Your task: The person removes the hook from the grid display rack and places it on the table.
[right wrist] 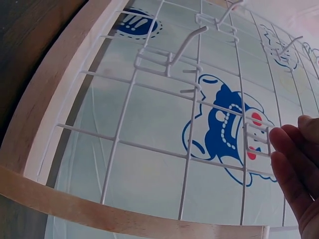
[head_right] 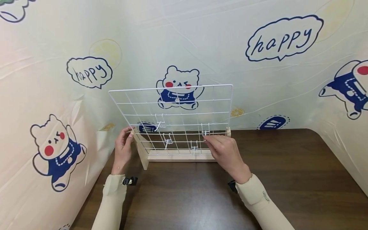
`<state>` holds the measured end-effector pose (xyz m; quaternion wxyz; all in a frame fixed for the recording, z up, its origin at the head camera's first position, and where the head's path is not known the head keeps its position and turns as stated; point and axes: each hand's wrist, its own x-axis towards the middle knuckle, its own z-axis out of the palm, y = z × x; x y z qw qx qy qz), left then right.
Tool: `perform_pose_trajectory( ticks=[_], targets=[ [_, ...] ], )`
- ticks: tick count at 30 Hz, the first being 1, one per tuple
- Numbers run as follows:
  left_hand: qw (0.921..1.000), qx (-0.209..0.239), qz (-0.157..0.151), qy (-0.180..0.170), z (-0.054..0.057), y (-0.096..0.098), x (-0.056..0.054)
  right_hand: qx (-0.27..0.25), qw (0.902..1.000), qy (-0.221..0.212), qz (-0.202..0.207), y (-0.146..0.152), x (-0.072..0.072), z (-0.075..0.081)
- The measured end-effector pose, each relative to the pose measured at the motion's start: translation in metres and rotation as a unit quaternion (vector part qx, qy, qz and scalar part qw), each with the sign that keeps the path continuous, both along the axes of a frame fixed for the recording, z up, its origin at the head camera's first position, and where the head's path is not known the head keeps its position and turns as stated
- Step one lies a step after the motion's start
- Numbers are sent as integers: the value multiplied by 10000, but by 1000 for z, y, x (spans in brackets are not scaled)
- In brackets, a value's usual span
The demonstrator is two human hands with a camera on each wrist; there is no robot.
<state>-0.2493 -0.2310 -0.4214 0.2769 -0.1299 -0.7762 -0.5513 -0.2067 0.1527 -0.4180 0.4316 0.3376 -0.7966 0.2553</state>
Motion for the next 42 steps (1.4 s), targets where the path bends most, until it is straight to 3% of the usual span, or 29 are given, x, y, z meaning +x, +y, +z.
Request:
perform_pose_trajectory(
  ticks=[42],
  targets=[
    [9999, 66, -79, -96, 1, -2, 2, -445, 9984, 343, 107, -1, 8, 15]
  ],
)
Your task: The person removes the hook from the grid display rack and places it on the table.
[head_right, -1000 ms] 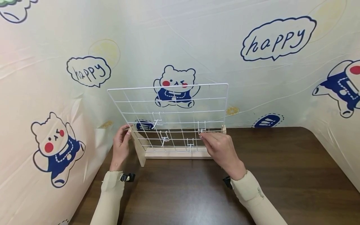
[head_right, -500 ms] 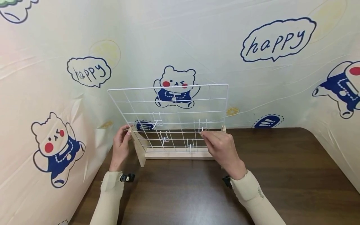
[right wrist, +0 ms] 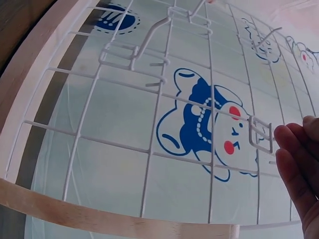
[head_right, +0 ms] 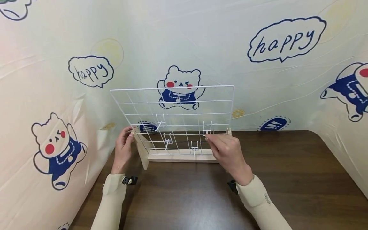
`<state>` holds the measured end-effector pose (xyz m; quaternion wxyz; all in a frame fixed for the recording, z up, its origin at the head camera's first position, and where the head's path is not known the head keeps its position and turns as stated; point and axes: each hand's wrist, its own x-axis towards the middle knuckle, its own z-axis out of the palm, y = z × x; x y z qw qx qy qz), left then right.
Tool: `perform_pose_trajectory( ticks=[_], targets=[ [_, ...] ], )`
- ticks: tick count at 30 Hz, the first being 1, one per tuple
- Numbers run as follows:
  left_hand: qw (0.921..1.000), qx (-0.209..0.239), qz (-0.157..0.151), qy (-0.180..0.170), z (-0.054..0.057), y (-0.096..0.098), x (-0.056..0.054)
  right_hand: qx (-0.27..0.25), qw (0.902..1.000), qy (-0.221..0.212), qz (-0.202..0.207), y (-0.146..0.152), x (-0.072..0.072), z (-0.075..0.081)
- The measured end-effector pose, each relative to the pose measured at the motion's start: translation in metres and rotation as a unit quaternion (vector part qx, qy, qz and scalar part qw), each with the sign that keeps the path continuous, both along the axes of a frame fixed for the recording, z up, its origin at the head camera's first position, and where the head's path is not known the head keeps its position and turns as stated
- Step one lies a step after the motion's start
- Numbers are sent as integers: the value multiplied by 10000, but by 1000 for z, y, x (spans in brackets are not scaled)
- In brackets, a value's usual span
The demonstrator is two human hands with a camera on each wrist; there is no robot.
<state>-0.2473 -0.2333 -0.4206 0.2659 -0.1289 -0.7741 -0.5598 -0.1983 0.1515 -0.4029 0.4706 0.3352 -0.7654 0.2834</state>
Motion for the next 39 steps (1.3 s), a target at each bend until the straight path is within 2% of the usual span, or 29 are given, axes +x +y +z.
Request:
perform_pose_trajectory(
  ticks=[17, 29, 39],
  targets=[
    [10000, -28, -26, -30, 2, 3, -2, 72, 9991, 406, 83, 0, 7, 5],
    [10000, -23, 21, 79, -2, 0, -1, 194, 9997, 100, 77, 1, 12, -1],
    [9999, -10, 25, 101, -4, -1, -3, 344, 9992, 132, 152, 5, 16, -5]
  ],
)
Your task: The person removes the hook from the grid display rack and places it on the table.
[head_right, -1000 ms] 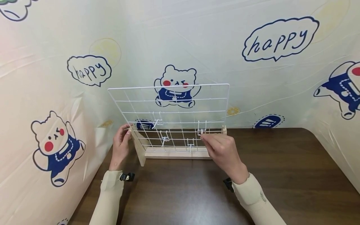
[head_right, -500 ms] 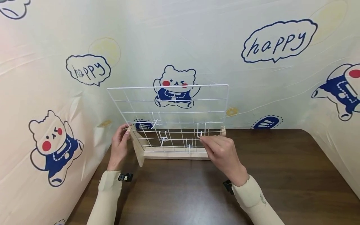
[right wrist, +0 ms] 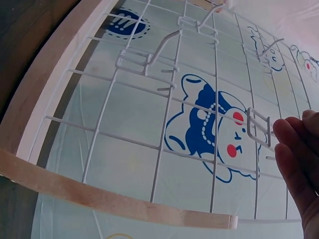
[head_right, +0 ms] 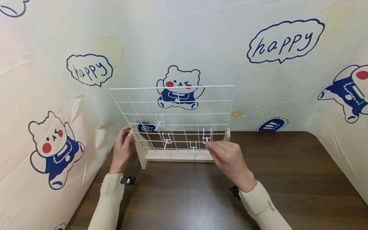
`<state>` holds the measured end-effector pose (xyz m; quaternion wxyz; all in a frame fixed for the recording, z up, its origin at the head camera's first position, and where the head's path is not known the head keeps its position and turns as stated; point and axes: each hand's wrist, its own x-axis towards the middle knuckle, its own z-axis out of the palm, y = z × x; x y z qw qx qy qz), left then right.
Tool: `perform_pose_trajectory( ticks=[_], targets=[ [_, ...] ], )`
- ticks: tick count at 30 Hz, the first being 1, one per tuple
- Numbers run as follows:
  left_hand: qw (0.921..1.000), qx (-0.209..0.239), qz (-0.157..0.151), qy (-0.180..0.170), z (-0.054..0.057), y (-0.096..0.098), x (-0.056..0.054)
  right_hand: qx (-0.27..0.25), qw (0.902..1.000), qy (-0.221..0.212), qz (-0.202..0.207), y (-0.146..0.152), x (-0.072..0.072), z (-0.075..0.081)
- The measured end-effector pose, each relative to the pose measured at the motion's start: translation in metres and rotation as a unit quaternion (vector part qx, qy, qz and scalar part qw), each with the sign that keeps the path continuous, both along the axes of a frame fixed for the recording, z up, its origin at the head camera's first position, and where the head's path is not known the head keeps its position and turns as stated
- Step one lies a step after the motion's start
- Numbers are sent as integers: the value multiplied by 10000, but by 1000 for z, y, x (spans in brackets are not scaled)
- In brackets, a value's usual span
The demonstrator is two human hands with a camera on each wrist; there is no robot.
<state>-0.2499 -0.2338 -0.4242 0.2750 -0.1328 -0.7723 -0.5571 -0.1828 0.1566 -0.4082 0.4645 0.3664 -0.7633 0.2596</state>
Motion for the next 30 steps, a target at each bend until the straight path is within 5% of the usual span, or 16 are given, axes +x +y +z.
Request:
perform_pose_trajectory(
  ticks=[30],
  targets=[
    [9999, -36, 56, -100, 0, 1, 0, 567, 9973, -463, -28, 13, 10, -16]
  ],
)
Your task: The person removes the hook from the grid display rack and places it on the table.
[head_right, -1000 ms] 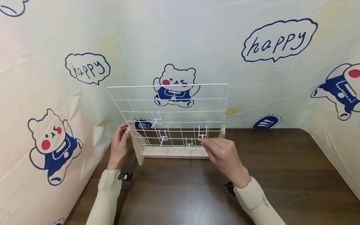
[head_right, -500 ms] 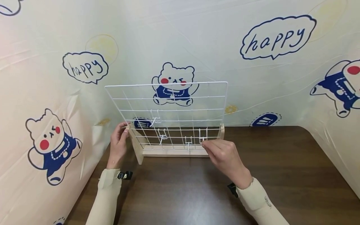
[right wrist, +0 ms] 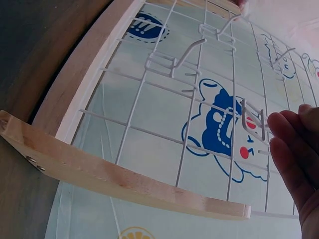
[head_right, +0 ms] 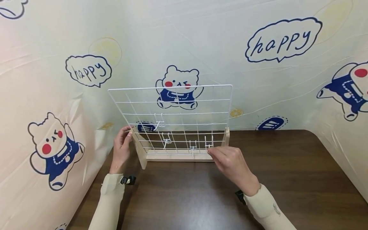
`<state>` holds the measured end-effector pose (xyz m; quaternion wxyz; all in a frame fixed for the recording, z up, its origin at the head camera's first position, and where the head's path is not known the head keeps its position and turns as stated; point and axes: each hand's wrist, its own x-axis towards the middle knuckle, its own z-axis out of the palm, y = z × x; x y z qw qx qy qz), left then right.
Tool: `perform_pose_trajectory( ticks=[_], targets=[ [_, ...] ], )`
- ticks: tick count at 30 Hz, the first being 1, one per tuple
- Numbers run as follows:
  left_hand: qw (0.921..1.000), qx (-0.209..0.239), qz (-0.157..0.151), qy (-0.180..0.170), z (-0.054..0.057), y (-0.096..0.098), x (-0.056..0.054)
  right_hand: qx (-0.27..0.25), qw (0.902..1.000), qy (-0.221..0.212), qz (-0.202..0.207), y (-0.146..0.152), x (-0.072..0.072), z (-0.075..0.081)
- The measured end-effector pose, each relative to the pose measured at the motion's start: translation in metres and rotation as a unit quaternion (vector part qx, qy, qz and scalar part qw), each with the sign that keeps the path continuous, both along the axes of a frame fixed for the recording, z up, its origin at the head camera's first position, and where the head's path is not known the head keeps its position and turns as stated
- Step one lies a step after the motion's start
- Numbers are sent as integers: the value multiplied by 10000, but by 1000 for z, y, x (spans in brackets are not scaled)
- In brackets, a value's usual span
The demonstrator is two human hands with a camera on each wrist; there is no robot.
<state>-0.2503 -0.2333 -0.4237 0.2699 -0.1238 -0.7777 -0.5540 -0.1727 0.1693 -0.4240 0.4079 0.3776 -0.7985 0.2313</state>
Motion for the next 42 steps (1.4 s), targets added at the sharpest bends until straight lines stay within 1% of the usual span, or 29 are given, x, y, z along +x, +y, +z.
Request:
perform_pose_trajectory(
  ticks=[9, 16, 25, 35, 42],
  targets=[
    [10000, 42, -7, -73, 1, 0, 3, 76, 9999, 73, 129, 0, 1, -5],
    [10000, 43, -35, -73, 2, 1, 2, 135, 9998, 89, 81, 1, 0, -5],
    [9999, -26, 24, -162, -3, -1, -1, 138, 9998, 97, 124, 2, 1, -8],
    [10000, 39, -31, -76, 2, 1, 1, 223, 9997, 33, 57, 5, 2, -9],
    [9999, 79, 0, -86, 1, 0, 1, 417, 9990, 60, 132, 8, 2, -14]
  ],
)
